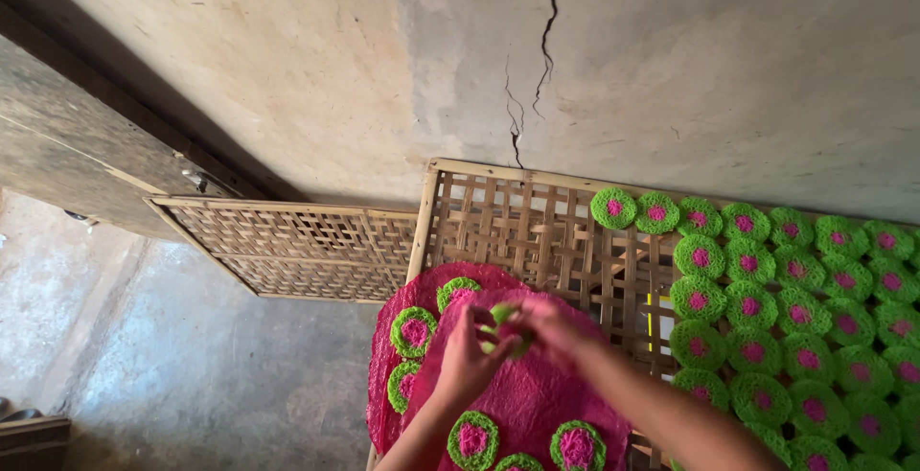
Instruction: The person organizes small circular pink and green crackers on large pink paper sheets and bamboo trays by hand.
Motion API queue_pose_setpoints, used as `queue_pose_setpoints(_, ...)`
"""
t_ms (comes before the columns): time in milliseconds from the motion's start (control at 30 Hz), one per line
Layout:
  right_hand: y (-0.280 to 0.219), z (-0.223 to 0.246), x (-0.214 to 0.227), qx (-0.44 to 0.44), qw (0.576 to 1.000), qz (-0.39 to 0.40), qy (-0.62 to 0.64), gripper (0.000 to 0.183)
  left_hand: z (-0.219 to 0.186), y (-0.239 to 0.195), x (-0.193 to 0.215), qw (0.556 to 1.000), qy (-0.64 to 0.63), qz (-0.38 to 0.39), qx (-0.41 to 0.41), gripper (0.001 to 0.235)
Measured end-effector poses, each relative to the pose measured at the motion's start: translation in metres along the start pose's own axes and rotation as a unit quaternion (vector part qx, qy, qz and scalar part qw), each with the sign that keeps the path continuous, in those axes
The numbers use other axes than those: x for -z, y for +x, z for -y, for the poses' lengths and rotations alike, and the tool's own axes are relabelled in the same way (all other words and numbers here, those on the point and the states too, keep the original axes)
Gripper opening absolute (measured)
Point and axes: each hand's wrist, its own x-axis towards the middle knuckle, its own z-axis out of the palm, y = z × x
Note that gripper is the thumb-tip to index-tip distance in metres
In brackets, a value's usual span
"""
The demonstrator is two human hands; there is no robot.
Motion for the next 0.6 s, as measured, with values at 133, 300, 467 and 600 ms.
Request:
queue_pose_setpoints(133,0.054,0.062,0.076,0.126,0.964,-0.186,-0.142,0.023,0.014,-0.016,0.028,0.977,0.186,-0.082,-0.06,0.056)
queue_pose_setpoints(300,0.114,0.126,0.146,0.233,0.905,-0.263,-0.24,0.038,0.037,-0.041,0.051,0.95,0.297,-0.095,-0.026,0.074)
queue_pose_setpoints(467,0.113,0.136,0.135,0.358,0.638,-0.368,-0.573,0.039,0.06,-0.034,0.055,0.948,0.295,-0.111,0.037,0.044)
queue_pose_setpoints(600,0.075,0.15,0.083,0.382,0.554,-0.418,-0.611,0.054,0.061,-0.034,0.055,0.953,0.266,-0.145,-0.021,0.016)
